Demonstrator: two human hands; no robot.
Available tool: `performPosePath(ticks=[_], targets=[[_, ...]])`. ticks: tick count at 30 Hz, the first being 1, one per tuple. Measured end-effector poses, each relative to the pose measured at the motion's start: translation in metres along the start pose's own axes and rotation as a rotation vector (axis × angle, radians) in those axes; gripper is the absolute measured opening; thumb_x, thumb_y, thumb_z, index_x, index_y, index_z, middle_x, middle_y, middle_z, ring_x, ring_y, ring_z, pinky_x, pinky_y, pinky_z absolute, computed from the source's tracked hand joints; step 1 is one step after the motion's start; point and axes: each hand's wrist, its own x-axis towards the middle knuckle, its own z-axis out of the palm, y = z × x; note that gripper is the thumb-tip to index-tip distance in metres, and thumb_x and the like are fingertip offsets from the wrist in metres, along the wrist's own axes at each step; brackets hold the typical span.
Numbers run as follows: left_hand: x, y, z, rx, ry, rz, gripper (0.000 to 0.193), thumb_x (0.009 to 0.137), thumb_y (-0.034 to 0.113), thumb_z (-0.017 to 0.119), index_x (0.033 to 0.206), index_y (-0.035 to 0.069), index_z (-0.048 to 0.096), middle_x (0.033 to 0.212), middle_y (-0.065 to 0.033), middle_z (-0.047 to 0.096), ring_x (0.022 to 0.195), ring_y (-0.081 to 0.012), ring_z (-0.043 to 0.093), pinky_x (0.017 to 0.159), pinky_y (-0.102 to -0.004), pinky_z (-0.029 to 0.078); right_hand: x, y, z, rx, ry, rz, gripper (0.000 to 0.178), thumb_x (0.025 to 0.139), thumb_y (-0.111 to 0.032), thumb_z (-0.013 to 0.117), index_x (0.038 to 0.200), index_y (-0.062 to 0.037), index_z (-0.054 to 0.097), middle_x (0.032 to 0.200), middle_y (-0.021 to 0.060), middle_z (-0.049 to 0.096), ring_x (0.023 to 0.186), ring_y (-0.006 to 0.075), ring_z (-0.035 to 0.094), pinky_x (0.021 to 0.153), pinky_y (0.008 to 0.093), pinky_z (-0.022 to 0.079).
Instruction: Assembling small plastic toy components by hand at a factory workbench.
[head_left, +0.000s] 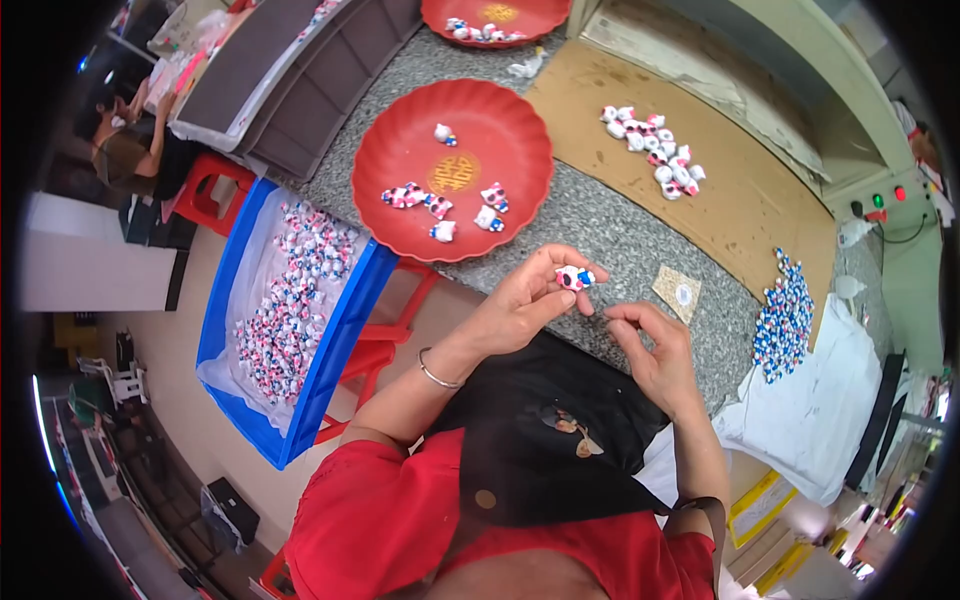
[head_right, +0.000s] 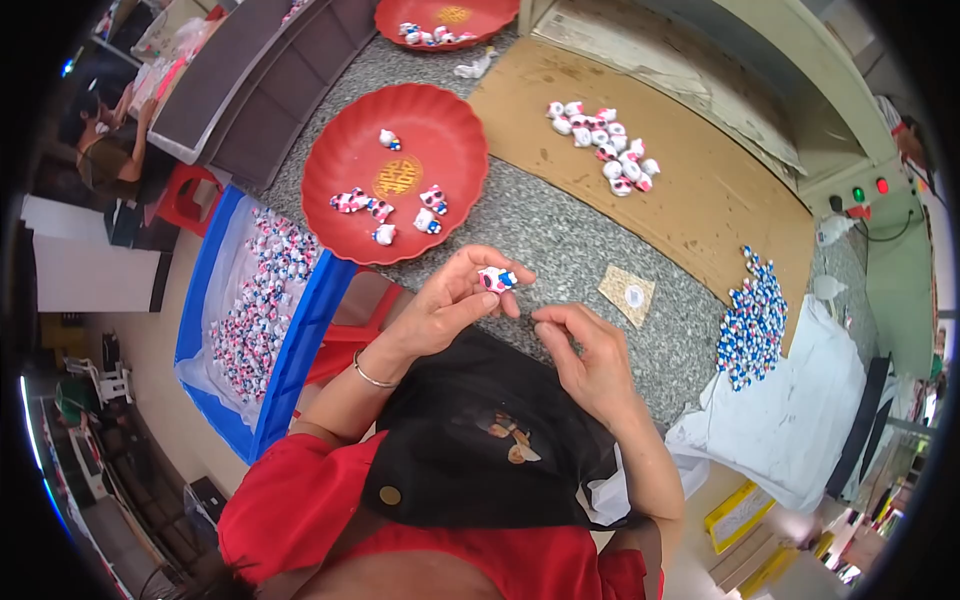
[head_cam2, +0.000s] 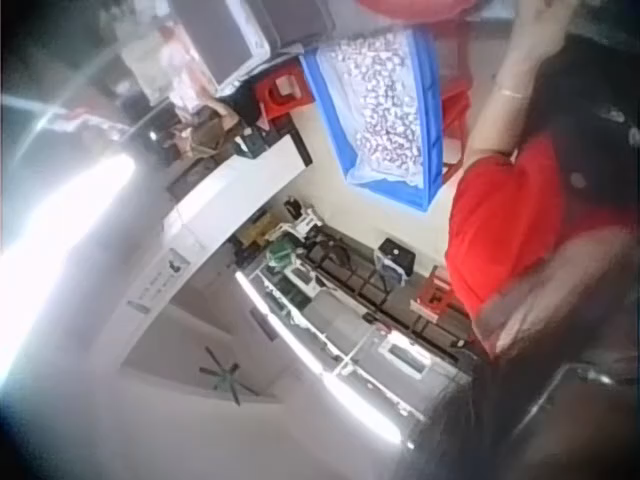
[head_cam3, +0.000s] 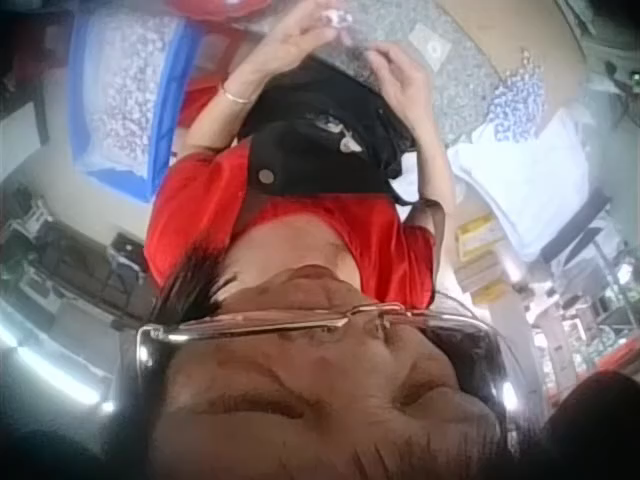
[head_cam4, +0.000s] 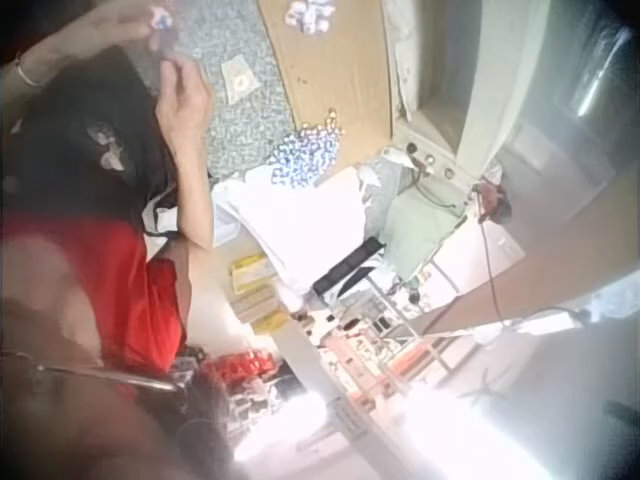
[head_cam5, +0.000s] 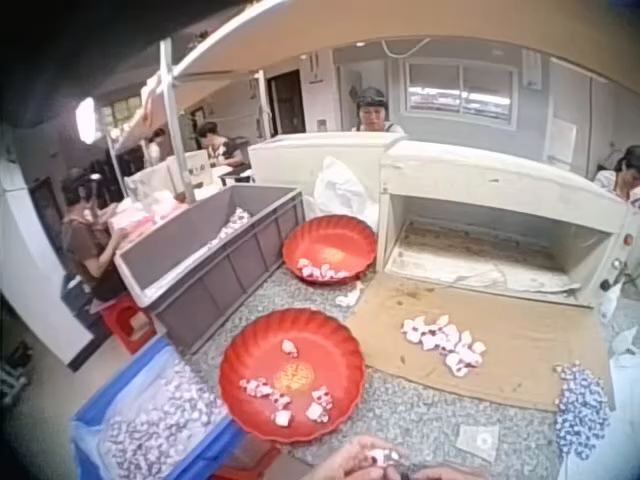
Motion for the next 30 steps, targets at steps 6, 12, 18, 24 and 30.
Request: performPosePath(ticks=[6, 12, 18, 24, 30], targets=[[0.014, -0.011, 0.014, -0.047, -0.127, -0.153, 0.032, 0.096, 0.009, 0.051, 0.127, 0.003, 0.047, 0.106, -0.0048, 0.054, 0.090, -0.0108, 0.056, 0.082, -0.0269, 0.048, -0.001, 0.013, -0.010, 0.196, 0.089, 0.095, 0.014, 0.091, -0.007, 0.058, 0.101, 0.0018, 0.062, 0.082, 0.0041, 0.065, 0.071, 0.0091, 0.062, 0.065, 0.0240, 0.050], [0.025, -0.023, 0.028, -0.091, -0.154, -0.257, 0.030, 0.097, 0.007, 0.048, 0.127, 0.003, 0.046, 0.099, -0.0036, 0.055, 0.088, -0.0102, 0.055, 0.081, -0.0261, 0.047, -0.010, 0.023, -0.015, 0.354, 0.110, 0.191, 0.009, 0.091, -0.008, 0.060, 0.094, 0.0009, 0.058, 0.082, 0.0017, 0.063, 0.072, 0.0061, 0.059, 0.066, 0.0211, 0.048], [0.028, -0.033, 0.032, -0.103, -0.140, -0.261, 0.029, 0.097, 0.008, 0.049, 0.126, 0.003, 0.047, 0.098, -0.0030, 0.056, 0.087, -0.0098, 0.055, 0.080, -0.0259, 0.047, -0.015, 0.026, -0.020, 0.416, 0.113, 0.245, 0.009, 0.092, -0.008, 0.060, 0.094, 0.0002, 0.058, 0.082, 0.0016, 0.063, 0.072, 0.0057, 0.058, 0.065, 0.0205, 0.048], [0.025, -0.035, 0.033, -0.118, -0.113, -0.237, 0.033, 0.097, 0.007, 0.050, 0.129, 0.002, 0.047, 0.099, -0.0038, 0.059, 0.089, -0.0102, 0.056, 0.083, -0.0265, 0.048, -0.017, 0.027, -0.018, 0.440, 0.118, 0.251, 0.010, 0.092, -0.008, 0.060, 0.095, 0.0007, 0.057, 0.083, 0.0020, 0.063, 0.073, 0.0059, 0.059, 0.067, 0.0207, 0.049], [0.027, -0.025, 0.031, -0.010, -0.069, -0.168, 0.037, 0.095, 0.004, 0.053, 0.131, 0.001, 0.048, 0.102, -0.0037, 0.061, 0.091, -0.0093, 0.058, 0.082, -0.0252, 0.049, -0.012, 0.025, -0.015, 0.422, 0.135, 0.234, 0.012, 0.092, -0.008, 0.059, 0.099, 0.0017, 0.058, 0.085, 0.0032, 0.064, 0.075, 0.0074, 0.061, 0.069, 0.0219, 0.050]])
